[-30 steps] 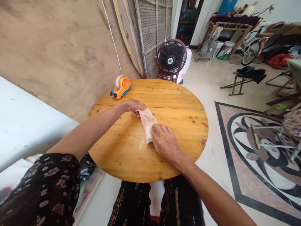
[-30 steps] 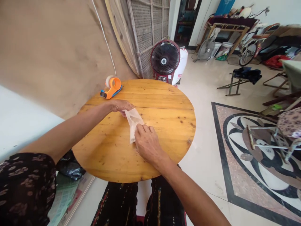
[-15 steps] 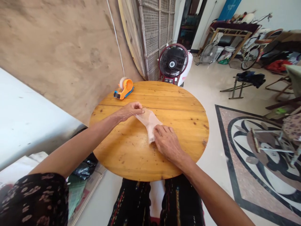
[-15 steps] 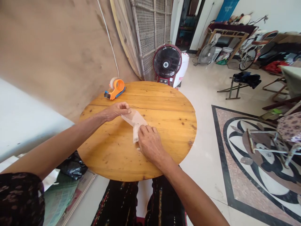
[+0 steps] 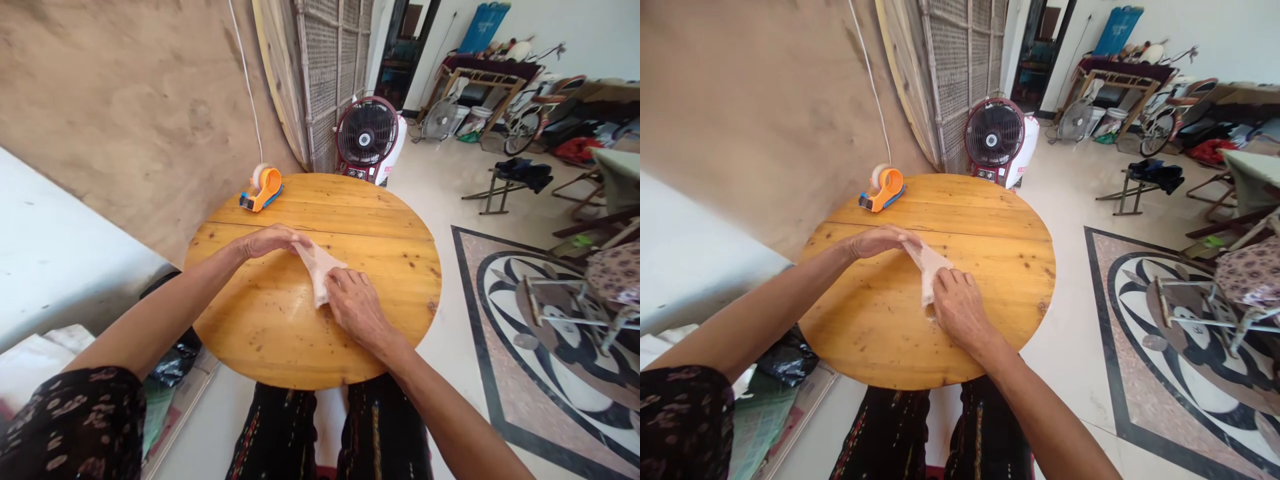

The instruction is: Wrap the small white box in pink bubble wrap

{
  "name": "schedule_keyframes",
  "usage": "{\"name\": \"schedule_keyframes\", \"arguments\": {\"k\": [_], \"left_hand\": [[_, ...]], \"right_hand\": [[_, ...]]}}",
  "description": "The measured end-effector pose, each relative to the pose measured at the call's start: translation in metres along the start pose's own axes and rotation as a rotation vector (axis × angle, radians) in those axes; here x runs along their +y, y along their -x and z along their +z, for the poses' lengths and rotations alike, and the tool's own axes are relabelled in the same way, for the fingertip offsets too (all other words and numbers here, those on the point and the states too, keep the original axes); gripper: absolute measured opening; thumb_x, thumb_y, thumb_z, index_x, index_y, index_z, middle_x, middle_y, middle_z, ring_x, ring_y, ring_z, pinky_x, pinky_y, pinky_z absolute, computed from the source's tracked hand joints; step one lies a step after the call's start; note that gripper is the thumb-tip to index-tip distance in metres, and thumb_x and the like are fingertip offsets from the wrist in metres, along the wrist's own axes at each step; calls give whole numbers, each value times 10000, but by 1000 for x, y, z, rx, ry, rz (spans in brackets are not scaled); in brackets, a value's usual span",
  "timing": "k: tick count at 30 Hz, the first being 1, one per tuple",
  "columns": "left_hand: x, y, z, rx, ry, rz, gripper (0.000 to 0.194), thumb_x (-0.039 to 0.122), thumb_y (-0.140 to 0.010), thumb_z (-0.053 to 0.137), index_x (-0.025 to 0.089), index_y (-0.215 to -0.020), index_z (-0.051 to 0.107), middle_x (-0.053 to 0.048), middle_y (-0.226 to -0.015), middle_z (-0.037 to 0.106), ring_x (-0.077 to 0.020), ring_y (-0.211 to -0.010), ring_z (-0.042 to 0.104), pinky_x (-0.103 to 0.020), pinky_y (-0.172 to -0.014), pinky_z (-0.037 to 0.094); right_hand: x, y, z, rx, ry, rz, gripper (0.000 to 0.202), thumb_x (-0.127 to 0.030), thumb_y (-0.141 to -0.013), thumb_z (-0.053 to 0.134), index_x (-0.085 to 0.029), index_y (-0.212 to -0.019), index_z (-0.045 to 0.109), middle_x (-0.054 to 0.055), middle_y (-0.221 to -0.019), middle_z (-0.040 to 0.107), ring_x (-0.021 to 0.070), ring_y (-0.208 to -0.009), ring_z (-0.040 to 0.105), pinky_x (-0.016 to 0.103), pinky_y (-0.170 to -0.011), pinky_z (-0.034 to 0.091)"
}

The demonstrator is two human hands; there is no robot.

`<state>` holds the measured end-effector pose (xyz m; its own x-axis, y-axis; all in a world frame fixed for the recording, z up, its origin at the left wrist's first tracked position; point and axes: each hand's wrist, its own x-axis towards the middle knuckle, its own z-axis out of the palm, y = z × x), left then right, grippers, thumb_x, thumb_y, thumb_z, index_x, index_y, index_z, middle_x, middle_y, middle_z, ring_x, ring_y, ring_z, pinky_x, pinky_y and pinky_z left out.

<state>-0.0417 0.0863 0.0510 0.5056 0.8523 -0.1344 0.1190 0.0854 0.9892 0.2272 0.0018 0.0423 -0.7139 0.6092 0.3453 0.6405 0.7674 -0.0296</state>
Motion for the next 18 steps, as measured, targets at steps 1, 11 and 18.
{"name": "schedule_keyframes", "arguments": {"k": [1,11,18], "left_hand": [[1,1,-2,-42,21,-5,377,420,-724,687,151,-977,760,-136,-1119,709,-302,-1090,608,-417,-955,434],[-2,-5,-8,-163,62,-98,393,265,-708,736,211,-1095,703,-68,-1194,688,-260,-1202,573,-383,-1070,402],[5,-15,-1,-136,-48,-66,300,380,-777,712,172,-992,742,-92,-1130,706,-244,-1116,621,-372,-1028,437]], "right_hand": [[0,0,0,1,-2,1,198,-139,-910,495,-130,-1070,611,124,-1092,617,250,-960,497,377,-795,355],[1,1,1,11,-3,10,205,-134,-903,486,-130,-1062,616,105,-1124,633,247,-960,500,377,-804,358],[1,1,3,33,-15,5,214,-122,-893,494,-137,-1068,615,103,-1112,638,246,-965,500,376,-794,357]]}}
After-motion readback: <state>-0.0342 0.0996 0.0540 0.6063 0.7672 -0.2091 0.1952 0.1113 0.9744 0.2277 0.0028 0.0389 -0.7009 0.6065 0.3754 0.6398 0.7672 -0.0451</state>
